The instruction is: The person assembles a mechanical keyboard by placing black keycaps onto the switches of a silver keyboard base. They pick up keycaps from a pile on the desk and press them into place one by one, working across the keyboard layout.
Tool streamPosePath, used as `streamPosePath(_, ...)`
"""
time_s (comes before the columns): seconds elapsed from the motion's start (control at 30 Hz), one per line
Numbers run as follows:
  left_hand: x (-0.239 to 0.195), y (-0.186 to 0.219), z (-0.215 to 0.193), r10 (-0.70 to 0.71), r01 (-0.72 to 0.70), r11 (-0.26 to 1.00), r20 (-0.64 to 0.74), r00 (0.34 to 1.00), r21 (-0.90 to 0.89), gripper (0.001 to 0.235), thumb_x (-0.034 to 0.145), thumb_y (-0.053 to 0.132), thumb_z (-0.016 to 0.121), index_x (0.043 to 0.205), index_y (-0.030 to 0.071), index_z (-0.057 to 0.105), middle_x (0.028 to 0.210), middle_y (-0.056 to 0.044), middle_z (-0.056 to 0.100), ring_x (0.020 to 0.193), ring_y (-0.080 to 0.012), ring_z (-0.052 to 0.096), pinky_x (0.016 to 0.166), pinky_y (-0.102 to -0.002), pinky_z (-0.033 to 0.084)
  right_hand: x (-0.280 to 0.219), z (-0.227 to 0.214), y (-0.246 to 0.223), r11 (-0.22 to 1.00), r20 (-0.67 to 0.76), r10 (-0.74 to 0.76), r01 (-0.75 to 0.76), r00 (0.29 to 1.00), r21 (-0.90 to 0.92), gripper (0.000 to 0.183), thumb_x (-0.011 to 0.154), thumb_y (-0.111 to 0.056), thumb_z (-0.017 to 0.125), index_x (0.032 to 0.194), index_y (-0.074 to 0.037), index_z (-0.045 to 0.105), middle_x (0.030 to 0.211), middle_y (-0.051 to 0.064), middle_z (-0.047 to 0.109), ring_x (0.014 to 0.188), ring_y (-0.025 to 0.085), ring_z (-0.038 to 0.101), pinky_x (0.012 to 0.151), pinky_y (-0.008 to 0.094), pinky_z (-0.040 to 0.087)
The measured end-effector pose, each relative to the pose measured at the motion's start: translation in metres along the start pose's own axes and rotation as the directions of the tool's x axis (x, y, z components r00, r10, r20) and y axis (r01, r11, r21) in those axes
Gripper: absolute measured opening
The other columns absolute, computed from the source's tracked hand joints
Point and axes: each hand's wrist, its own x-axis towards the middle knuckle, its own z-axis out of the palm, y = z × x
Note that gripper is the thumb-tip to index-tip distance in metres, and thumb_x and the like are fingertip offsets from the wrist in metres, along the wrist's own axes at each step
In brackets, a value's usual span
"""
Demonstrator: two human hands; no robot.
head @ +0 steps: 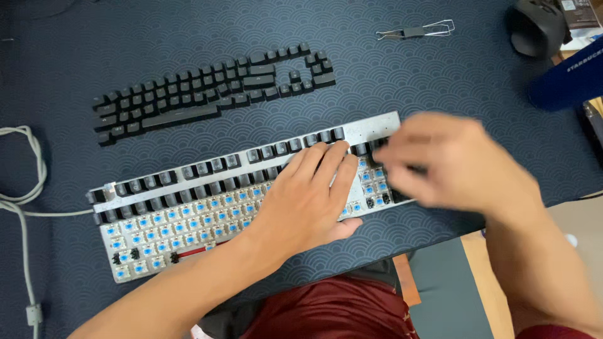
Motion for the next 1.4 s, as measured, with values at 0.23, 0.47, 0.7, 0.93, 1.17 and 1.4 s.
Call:
streamPosePath(0.23,0.001,-0.001,-0.003,-0.004,0.004,1.000,-0.018,1.000,-0.017,0.101,0.060,0.066,0.093,0.127,0.002,0.056,0.131,-0.021,0.058,0.107,-0.0340,0.060,0.097,-0.043,0.050,0.089,0.034,0.110,1.000,-0.049,-0.005,0.005,0.999,-0.004,0.016,0.107,-0.008,0.065,0.120,-0.005,0.073,0.103,0.011,0.072,0.086,0.027,0.065,0.082,0.041,0.048)
streamPosePath(0.47,0.002,-0.003,-0.007,-0.013,0.013,1.000,-0.035,0.999,-0.012,0.101,0.059,0.069,0.094,0.124,0.000,0.058,0.124,-0.020,0.059,0.107,-0.0332,0.060,0.095,-0.042,0.052,0.140,0.068,0.136,0.963,0.194,0.234,-0.254,0.953,0.087,0.026,0.098,-0.035,0.071,0.115,-0.016,0.078,0.087,-0.003,0.076,0.079,0.014,0.068,0.086,0.032,0.045)
streamPosePath(0.7,0.001,-0.001,-0.003,-0.032,0.032,0.999,-0.053,0.998,-0.009,0.100,0.055,0.069,0.093,0.121,0.002,0.060,0.123,-0.018,0.060,0.104,-0.0301,0.059,0.095,-0.039,0.051,0.145,0.076,0.141,0.958,0.184,0.272,-0.284,0.944,0.045,0.018,0.096,-0.029,0.073,0.108,-0.017,0.079,0.091,-0.002,0.078,0.079,0.017,0.070,0.085,0.036,0.047)
streamPosePath(0.93,0.002,-0.001,-0.006,-0.034,0.033,0.999,-0.067,0.997,-0.014,0.098,0.055,0.067,0.093,0.120,0.001,0.059,0.122,-0.017,0.060,0.103,-0.0300,0.058,0.095,-0.039,0.050,0.134,0.085,0.173,0.988,0.105,0.148,-0.144,0.983,-0.049,0.024,0.101,-0.032,0.071,0.116,-0.015,0.078,0.091,0.013,0.066,0.082,0.029,0.066,0.083,0.043,0.047)
streamPosePath(1.17,0.002,-0.001,-0.006,-0.019,0.019,1.000,-0.073,0.997,-0.005,0.098,0.056,0.069,0.092,0.120,0.002,0.061,0.122,-0.018,0.060,0.104,-0.0311,0.059,0.095,-0.040,0.052,0.123,0.077,0.158,0.985,0.038,0.175,-0.175,0.984,0.000,0.017,0.098,-0.015,0.072,0.114,-0.009,0.074,0.097,0.010,0.071,0.087,0.026,0.068,0.087,0.040,0.050)
streamPosePath(1.4,0.000,-0.002,-0.008,0.025,-0.025,1.000,-0.057,0.998,0.009,0.085,0.060,0.064,0.092,0.127,0.024,0.061,0.127,-0.021,0.057,0.104,-0.0338,0.057,0.093,-0.042,0.049,0.060,0.012,0.060,0.999,-0.184,0.031,-0.033,0.983,-0.009,0.012,0.109,-0.004,0.071,0.120,0.000,0.071,0.112,0.015,0.070,0.101,0.031,0.065,0.090,0.041,0.049)
